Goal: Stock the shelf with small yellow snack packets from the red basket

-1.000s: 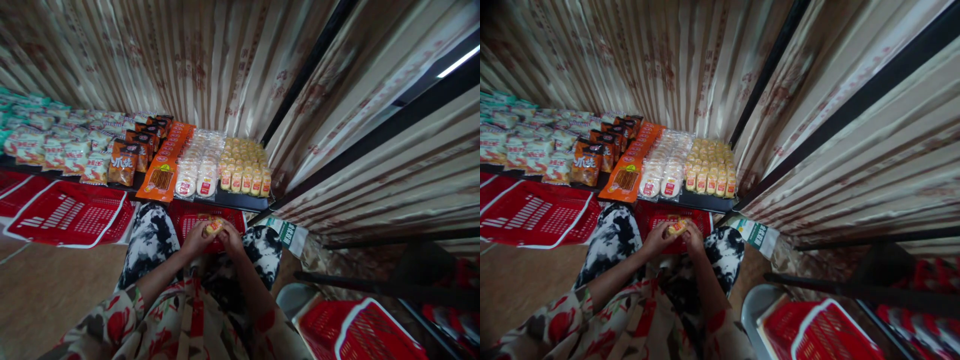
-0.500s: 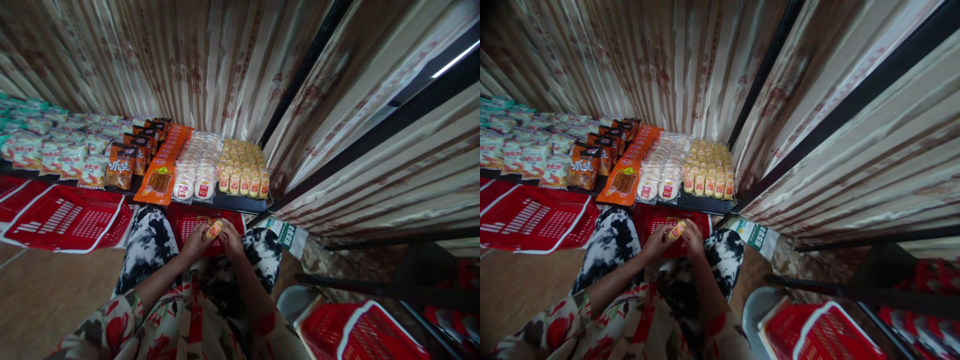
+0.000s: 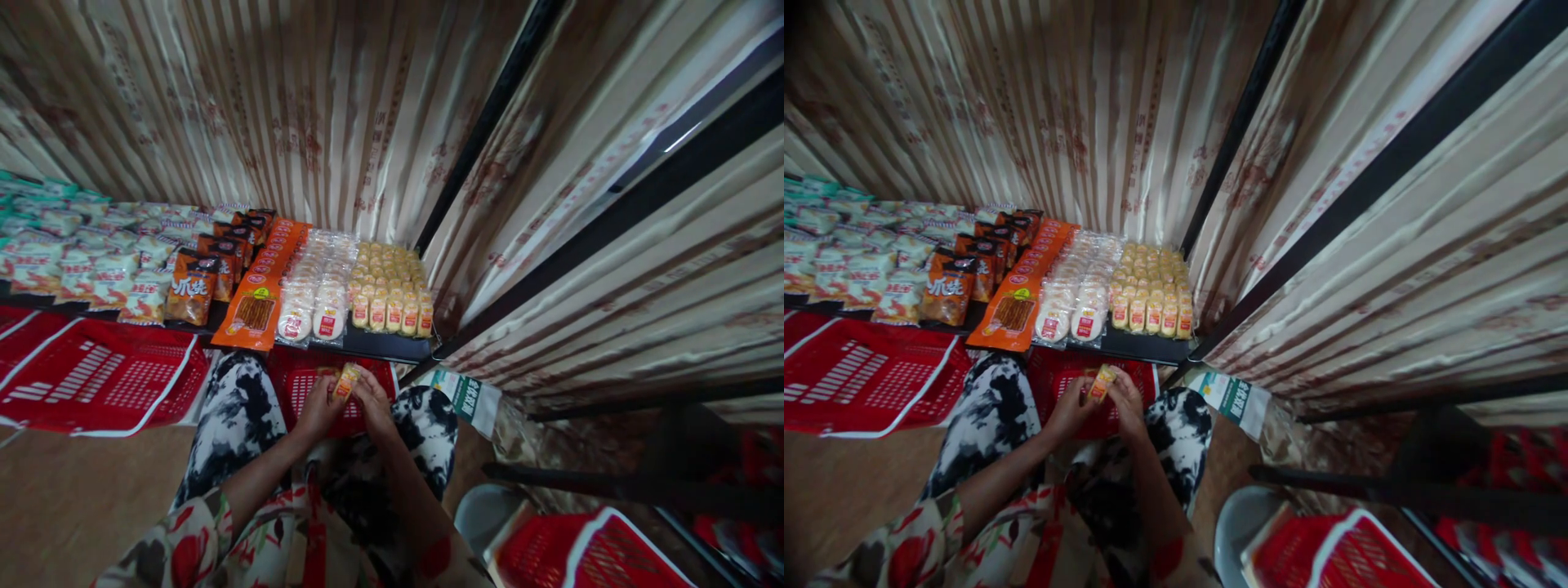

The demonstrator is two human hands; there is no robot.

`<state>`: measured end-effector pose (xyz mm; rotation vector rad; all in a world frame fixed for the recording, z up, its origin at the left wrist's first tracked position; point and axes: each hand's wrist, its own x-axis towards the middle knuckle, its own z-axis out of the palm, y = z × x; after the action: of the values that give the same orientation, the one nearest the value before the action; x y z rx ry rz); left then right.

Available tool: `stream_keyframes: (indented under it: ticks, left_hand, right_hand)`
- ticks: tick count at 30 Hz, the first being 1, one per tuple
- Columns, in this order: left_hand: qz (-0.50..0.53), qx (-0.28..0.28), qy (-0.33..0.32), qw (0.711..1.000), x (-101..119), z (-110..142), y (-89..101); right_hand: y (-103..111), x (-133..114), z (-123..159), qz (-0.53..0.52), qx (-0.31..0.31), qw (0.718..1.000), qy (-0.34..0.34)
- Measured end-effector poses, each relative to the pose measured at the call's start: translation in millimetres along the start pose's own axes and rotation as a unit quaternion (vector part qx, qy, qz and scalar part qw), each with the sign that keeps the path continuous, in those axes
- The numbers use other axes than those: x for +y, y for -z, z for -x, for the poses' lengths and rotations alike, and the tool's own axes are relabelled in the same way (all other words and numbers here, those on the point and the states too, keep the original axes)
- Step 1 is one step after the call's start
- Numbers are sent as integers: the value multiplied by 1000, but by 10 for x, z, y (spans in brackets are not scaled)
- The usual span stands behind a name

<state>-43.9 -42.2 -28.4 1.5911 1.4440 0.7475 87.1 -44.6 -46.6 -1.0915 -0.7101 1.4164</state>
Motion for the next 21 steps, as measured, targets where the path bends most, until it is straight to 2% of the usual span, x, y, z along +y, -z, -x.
stream_keyframes:
  ticks: [5, 12, 17, 21]
  left_hand:
    - [15, 38, -21, 999, 71, -101, -42]
    - [48, 71, -78, 993, 238, -281, -61]
    - [-57, 114, -149, 981, 349, -391, 4]
    - [-158, 178, -229, 944, 405, -486, 61]
  right_hand:
    - [-46, -94, -23, 63, 29, 997, 19]
    - [-125, -318, -146, 101, 51, 988, 101]
    - [-178, -558, -284, 141, 43, 981, 130]
    - [-223, -688, -418, 171, 46, 971, 163]
